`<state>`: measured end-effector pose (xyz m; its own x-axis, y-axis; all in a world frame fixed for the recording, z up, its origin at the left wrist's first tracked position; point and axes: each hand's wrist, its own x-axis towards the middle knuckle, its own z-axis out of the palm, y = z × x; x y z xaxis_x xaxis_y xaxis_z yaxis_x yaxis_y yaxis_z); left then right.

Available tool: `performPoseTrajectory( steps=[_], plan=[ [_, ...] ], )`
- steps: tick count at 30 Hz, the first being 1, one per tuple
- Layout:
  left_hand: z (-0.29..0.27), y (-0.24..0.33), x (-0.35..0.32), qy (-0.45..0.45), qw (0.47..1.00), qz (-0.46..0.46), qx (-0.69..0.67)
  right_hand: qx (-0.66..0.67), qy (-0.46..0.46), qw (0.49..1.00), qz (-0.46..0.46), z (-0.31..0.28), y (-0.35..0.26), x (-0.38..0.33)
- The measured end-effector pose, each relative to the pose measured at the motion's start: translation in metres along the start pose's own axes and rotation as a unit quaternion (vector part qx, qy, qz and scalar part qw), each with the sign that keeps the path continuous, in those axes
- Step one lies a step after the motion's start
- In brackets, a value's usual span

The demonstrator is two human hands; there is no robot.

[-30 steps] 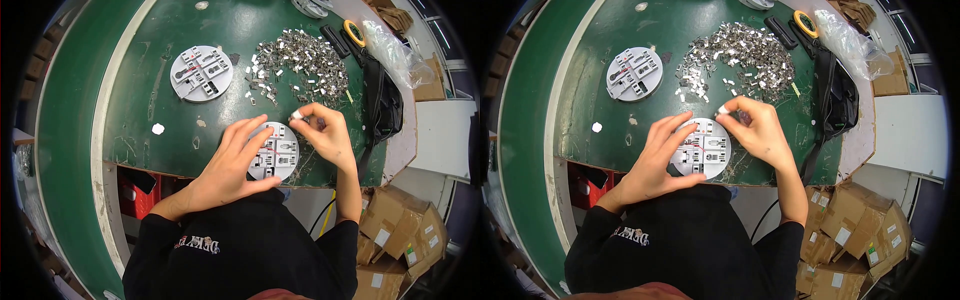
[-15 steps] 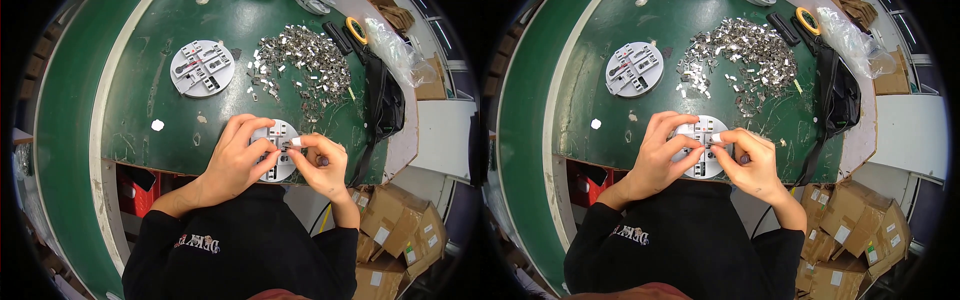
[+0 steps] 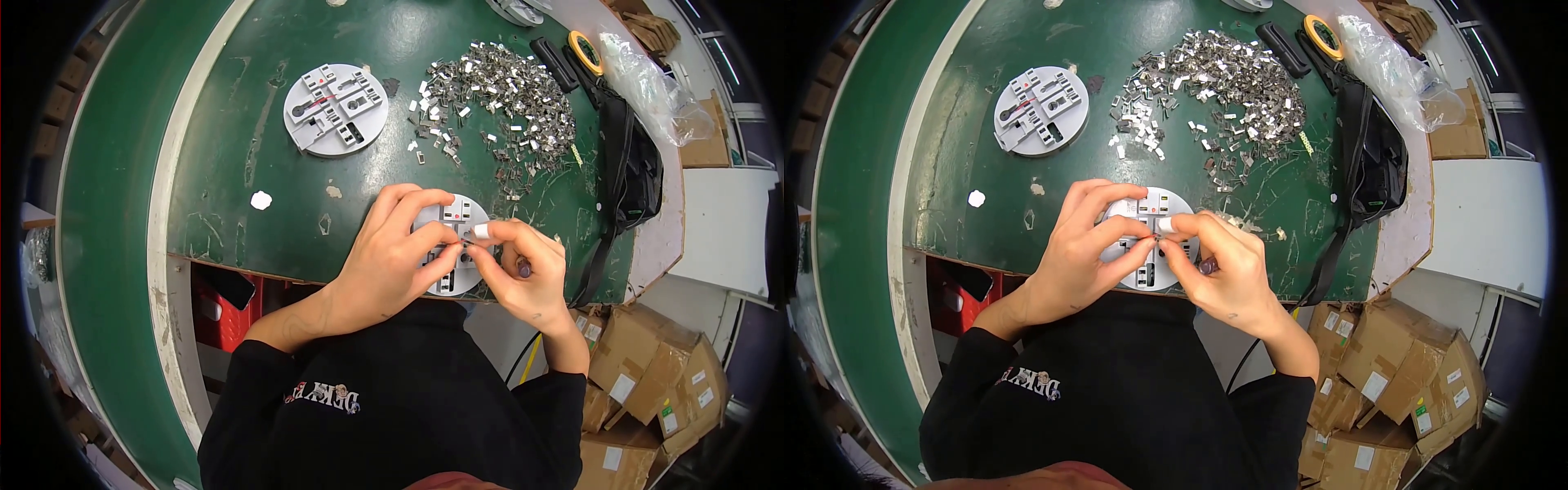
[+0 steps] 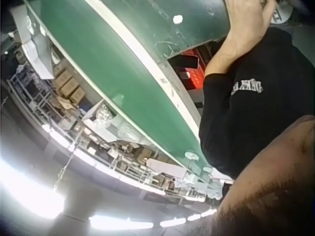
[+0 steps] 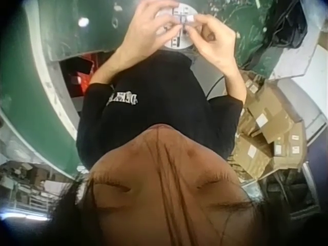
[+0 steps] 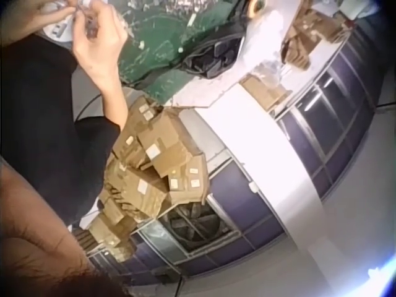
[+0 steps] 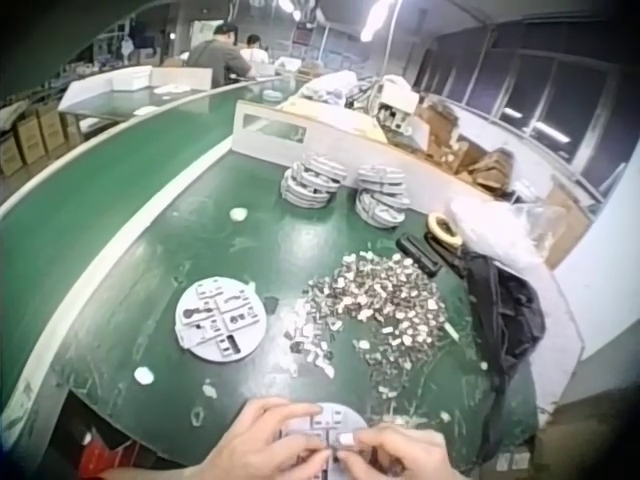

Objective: The recorder is assembling small electronic components into circular LED circuit boards using a handheld press tool at a factory workbench.

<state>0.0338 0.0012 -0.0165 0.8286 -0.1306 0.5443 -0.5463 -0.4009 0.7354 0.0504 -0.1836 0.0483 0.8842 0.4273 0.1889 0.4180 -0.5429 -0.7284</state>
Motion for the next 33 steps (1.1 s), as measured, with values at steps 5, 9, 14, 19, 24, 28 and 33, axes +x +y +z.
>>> performPoseTrajectory(
  steps=[5, 9, 14, 19, 24, 28, 33],
  plan=[
    [0.001, -0.002, -0.003, -0.008, 0.999, -0.024, -0.046, 0.010, -0.003, 1.000, 0.004, -0.001, 0.005, 0.003],
    [-0.001, 0.000, -0.005, -0.017, 0.998, -0.043, -0.047, 0.044, -0.032, 0.996, 0.068, -0.003, 0.006, 0.001],
    [-0.009, -0.001, -0.005, -0.021, 0.997, -0.046, -0.066, -0.022, -0.059, 0.998, -0.027, -0.003, 0.003, 0.007],
    [-0.013, -0.005, -0.008, -0.024, 0.996, -0.039, -0.075, -0.061, -0.065, 0.993, -0.078, 0.003, 0.001, 0.009],
    [-0.011, -0.006, -0.007, -0.018, 0.997, -0.037, -0.068, -0.091, -0.067, 0.990, -0.083, 0.006, 0.000, 0.011],
    [-0.012, -0.005, -0.007, -0.015, 0.997, -0.039, -0.067, -0.113, -0.108, 0.984, -0.082, 0.003, -0.004, 0.015],
    [-0.011, -0.005, -0.007, -0.007, 0.997, -0.044, -0.068, -0.154, -0.193, 0.967, -0.061, -0.002, -0.019, 0.032]
  ],
)
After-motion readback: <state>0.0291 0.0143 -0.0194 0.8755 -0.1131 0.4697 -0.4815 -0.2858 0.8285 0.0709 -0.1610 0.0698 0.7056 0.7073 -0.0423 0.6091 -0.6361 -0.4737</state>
